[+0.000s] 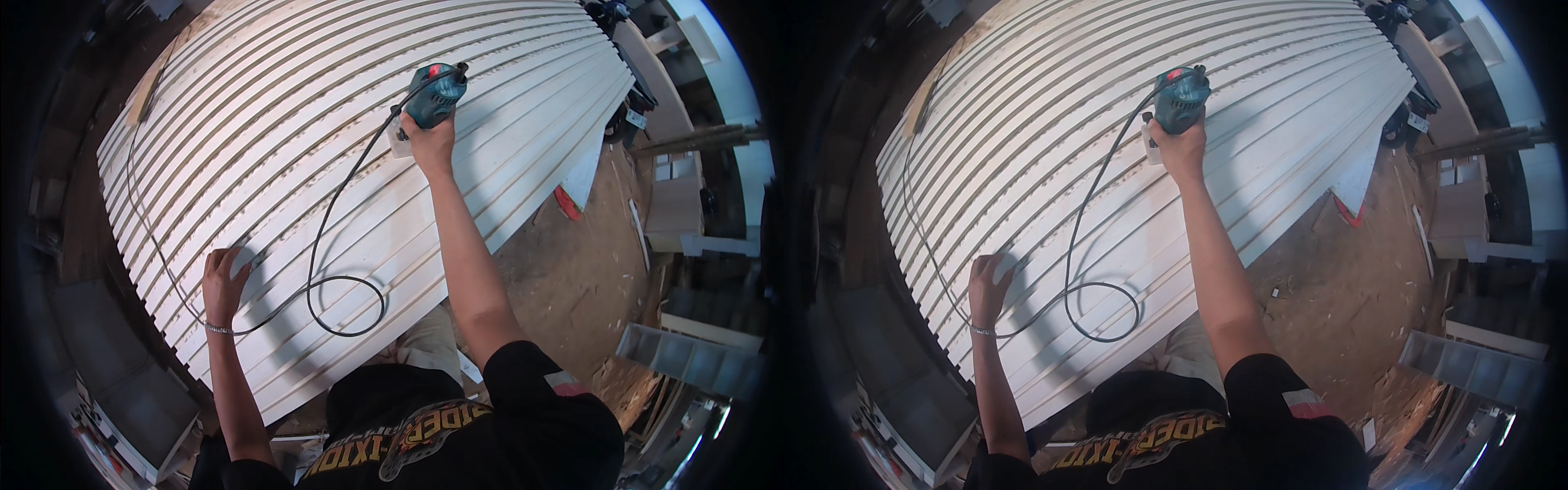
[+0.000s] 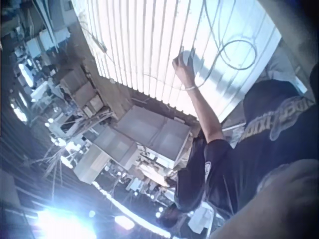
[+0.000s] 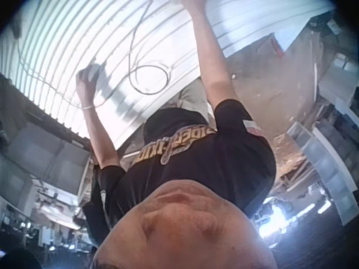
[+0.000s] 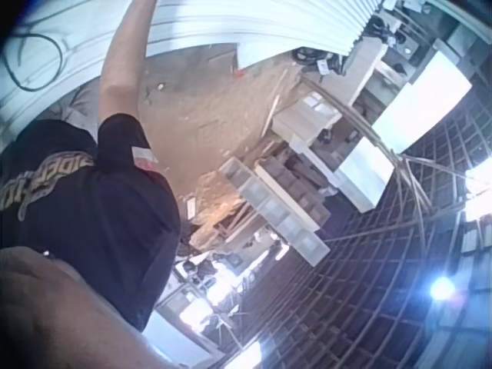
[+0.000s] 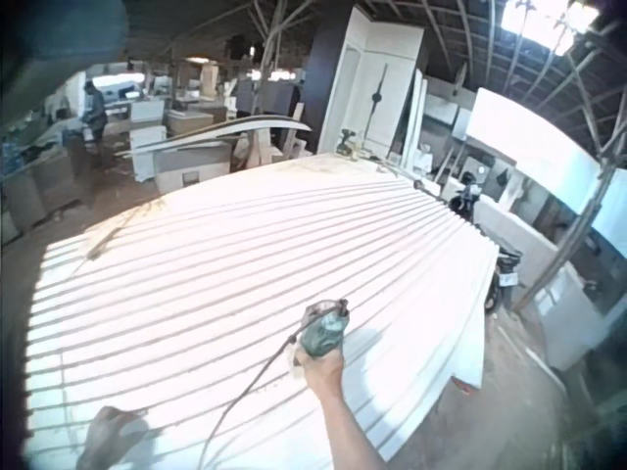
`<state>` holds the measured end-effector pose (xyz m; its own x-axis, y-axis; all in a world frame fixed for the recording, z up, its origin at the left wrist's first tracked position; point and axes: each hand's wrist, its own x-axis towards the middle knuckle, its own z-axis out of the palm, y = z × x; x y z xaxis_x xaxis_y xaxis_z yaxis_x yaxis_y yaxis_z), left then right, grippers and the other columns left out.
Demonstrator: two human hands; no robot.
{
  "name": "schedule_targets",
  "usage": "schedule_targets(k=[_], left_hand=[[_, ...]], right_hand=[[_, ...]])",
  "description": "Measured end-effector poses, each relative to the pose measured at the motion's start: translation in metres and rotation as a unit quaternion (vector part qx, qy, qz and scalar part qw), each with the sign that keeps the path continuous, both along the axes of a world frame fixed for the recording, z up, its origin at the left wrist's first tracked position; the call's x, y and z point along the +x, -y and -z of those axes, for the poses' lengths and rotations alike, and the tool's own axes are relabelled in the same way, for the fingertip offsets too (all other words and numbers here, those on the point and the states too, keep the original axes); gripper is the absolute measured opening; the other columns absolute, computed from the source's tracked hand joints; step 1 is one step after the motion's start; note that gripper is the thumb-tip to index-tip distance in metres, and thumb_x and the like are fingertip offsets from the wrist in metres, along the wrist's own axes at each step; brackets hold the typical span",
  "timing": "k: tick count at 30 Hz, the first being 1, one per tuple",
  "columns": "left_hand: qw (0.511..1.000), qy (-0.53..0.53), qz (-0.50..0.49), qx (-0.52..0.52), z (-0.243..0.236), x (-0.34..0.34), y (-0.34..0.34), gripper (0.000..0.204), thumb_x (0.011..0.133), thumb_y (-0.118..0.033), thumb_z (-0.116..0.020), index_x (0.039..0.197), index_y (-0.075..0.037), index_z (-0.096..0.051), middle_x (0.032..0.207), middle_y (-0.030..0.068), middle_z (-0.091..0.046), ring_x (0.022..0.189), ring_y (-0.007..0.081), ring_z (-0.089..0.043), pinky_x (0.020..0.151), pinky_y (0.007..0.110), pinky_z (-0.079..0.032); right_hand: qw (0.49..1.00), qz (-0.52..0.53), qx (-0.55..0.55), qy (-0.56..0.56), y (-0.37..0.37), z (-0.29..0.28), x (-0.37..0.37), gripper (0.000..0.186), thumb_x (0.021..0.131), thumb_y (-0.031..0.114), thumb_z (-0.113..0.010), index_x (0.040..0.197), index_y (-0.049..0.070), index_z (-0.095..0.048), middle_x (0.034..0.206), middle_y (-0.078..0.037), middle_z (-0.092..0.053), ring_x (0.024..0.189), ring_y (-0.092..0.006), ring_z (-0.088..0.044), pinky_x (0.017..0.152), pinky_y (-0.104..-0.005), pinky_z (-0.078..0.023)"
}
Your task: The person uses a hand-held router to cut grooves along the surface of a large white wooden panel, moving the tool steadily along the pre-marked lines while holding the board in place.
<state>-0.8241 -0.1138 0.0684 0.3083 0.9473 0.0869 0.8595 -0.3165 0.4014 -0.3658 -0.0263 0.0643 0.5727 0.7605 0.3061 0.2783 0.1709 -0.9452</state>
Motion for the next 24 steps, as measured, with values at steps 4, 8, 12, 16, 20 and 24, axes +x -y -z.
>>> schedule_targets(k=[4, 8, 12, 16, 20, 24], left_hand=[[0.999, 0.004, 0.019, -0.038, -0.003, 0.019, -0.014, 0.036, 0.083, -0.014, -0.080, 0.117, -0.004, -0.072, 0.111, 0.0145, -0.067, 0.104, 0.0323, -0.066, 0.091, 0.041, -0.055], [0.998, 0.004, 0.054, -0.032, -0.008, 0.058, -0.031, 0.038, 0.083, -0.013, -0.081, 0.118, -0.003, -0.072, 0.111, 0.0158, -0.068, 0.101, 0.0332, -0.067, 0.090, 0.042, -0.055], [0.995, -0.008, 0.049, -0.089, -0.017, 0.110, -0.054, 0.039, 0.083, -0.016, -0.081, 0.119, -0.005, -0.071, 0.111, 0.0133, -0.069, 0.099, 0.0322, -0.067, 0.087, 0.042, -0.056], [0.999, -0.011, 0.018, -0.026, -0.016, 0.190, -0.064, 0.038, 0.085, -0.017, -0.080, 0.120, -0.006, -0.071, 0.111, 0.0131, -0.070, 0.100, 0.0320, -0.067, 0.088, 0.042, -0.055], [1.000, 0.010, -0.003, 0.000, -0.008, 0.285, -0.077, 0.037, 0.089, -0.020, -0.079, 0.122, -0.005, -0.070, 0.120, 0.0152, -0.069, 0.110, 0.0335, -0.065, 0.095, 0.043, -0.053], [1.000, 0.021, -0.014, 0.014, 0.001, 0.372, -0.096, 0.039, 0.089, -0.017, -0.078, 0.126, -0.007, -0.068, 0.121, 0.0147, -0.069, 0.112, 0.0338, -0.065, 0.097, 0.043, -0.053]], right_hand=[[1.000, 0.013, -0.003, -0.008, -0.013, -0.007, 0.040, 0.068, 0.078, 0.012, -0.083, 0.135, 0.003, -0.048, 0.120, -0.015, -0.067, 0.109, -0.0283, -0.067, 0.095, -0.0396, -0.053], [1.000, 0.025, -0.016, -0.006, -0.027, -0.008, 0.089, 0.069, 0.077, 0.012, -0.084, 0.135, 0.003, -0.048, 0.120, -0.015, -0.067, 0.109, -0.0283, -0.067, 0.095, -0.0400, -0.053], [0.999, 0.017, -0.017, -0.022, -0.044, -0.003, 0.142, 0.070, 0.077, 0.012, -0.084, 0.136, 0.003, -0.048, 0.120, -0.016, -0.067, 0.109, -0.0287, -0.067, 0.097, -0.0406, -0.052], [1.000, 0.013, -0.017, -0.022, -0.054, -0.011, 0.181, 0.067, 0.077, 0.012, -0.084, 0.133, 0.003, -0.049, 0.120, -0.016, -0.066, 0.109, -0.0299, -0.066, 0.095, -0.0417, -0.051], [1.000, 0.013, -0.006, -0.025, -0.065, -0.011, 0.220, 0.063, 0.076, 0.011, -0.084, 0.128, 0.002, -0.050, 0.115, -0.016, -0.066, 0.104, -0.0303, -0.066, 0.093, -0.0422, -0.051], [1.000, 0.014, 0.005, -0.027, -0.077, -0.012, 0.262, 0.062, 0.076, 0.010, -0.084, 0.127, 0.001, -0.051, 0.112, -0.016, -0.065, 0.101, -0.0299, -0.065, 0.091, -0.0413, -0.051]])
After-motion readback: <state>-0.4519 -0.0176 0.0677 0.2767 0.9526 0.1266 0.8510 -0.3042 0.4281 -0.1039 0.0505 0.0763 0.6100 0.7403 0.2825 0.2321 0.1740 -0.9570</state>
